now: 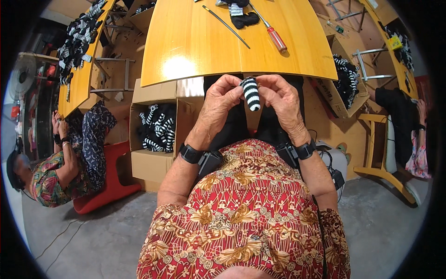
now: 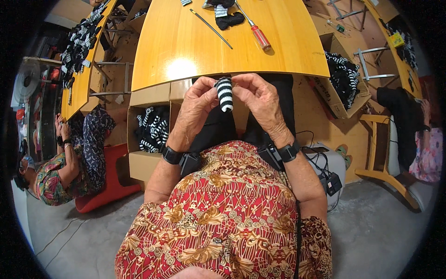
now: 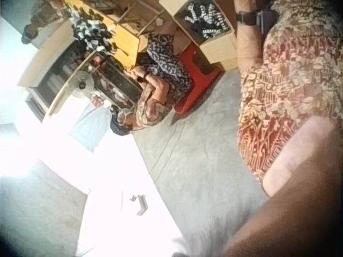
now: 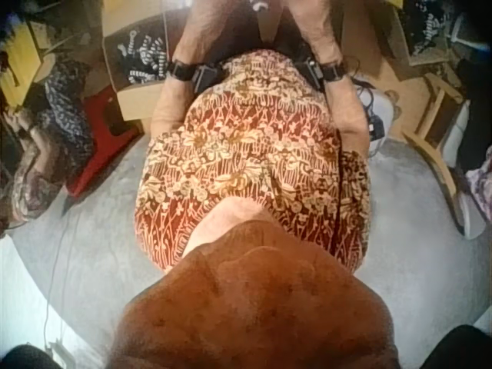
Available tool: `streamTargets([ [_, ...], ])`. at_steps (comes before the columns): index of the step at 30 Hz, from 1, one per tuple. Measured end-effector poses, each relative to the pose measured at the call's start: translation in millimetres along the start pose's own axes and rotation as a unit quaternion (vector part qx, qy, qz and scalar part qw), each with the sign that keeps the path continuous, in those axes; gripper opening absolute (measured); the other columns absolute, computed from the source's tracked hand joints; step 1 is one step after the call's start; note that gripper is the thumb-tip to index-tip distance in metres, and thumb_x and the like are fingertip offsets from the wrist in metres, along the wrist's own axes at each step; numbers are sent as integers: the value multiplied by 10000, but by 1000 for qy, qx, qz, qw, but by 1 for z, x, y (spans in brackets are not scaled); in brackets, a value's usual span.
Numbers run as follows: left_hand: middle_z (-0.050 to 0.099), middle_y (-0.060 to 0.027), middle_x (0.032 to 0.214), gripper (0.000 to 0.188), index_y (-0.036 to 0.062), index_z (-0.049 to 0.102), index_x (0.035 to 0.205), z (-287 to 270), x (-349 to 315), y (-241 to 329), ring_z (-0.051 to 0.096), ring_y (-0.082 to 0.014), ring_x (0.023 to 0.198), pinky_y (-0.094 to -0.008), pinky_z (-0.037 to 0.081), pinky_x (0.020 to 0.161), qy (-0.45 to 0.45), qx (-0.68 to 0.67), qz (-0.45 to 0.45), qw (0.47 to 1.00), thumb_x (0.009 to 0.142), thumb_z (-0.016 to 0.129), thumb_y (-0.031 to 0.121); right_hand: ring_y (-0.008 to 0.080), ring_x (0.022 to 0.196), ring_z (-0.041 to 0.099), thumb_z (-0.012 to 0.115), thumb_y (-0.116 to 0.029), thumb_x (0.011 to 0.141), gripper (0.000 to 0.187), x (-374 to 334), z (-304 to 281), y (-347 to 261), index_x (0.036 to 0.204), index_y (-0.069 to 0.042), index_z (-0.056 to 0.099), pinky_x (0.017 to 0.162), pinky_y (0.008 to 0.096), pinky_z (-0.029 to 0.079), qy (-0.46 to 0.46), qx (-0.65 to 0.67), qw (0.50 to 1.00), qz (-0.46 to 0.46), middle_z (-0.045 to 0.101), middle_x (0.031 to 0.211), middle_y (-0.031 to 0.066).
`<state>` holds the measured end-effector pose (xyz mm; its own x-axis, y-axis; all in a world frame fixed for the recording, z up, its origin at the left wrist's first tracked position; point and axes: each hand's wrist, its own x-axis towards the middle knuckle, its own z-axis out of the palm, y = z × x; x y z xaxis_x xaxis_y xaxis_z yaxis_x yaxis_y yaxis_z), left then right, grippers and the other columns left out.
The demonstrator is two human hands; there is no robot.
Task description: The person sits at a table and uses a long metal rod to pull a black and white striped sock over a black sock. They repeatedly insert the rod into the sock opening and pull the fabric down to straighten it. The person handles the socks one at a time, adjusting them with their hands and the tool.
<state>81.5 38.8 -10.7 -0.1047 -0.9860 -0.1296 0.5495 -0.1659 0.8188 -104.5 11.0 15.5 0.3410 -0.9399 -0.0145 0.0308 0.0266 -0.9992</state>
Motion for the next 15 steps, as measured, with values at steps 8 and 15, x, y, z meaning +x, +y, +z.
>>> streamTargets([
  [8, 620, 5, 908, 112, 51, 581, 979, 0, 1, -1, 571, -55, 803, -214, 490, 723, -12, 79, 48, 996, 903, 646, 102, 70, 854, 586, 709, -75, 844, 199, 2, 0, -3, 1027, -37, 640, 796, 223, 482, -79, 90, 993, 10, 639, 914, -12],
  [15, 615, -9, 905, 90, 25, 566, 966, 14, -5, 3, 558, -51, 791, -211, 486, 718, 24, 154, 115, 981, 915, 610, 85, 61, 787, 567, 709, -58, 825, 130, 1, 3, -17, 943, -22, 669, 726, 221, 472, -40, -6, 999, -10, 617, 837, -25],
])
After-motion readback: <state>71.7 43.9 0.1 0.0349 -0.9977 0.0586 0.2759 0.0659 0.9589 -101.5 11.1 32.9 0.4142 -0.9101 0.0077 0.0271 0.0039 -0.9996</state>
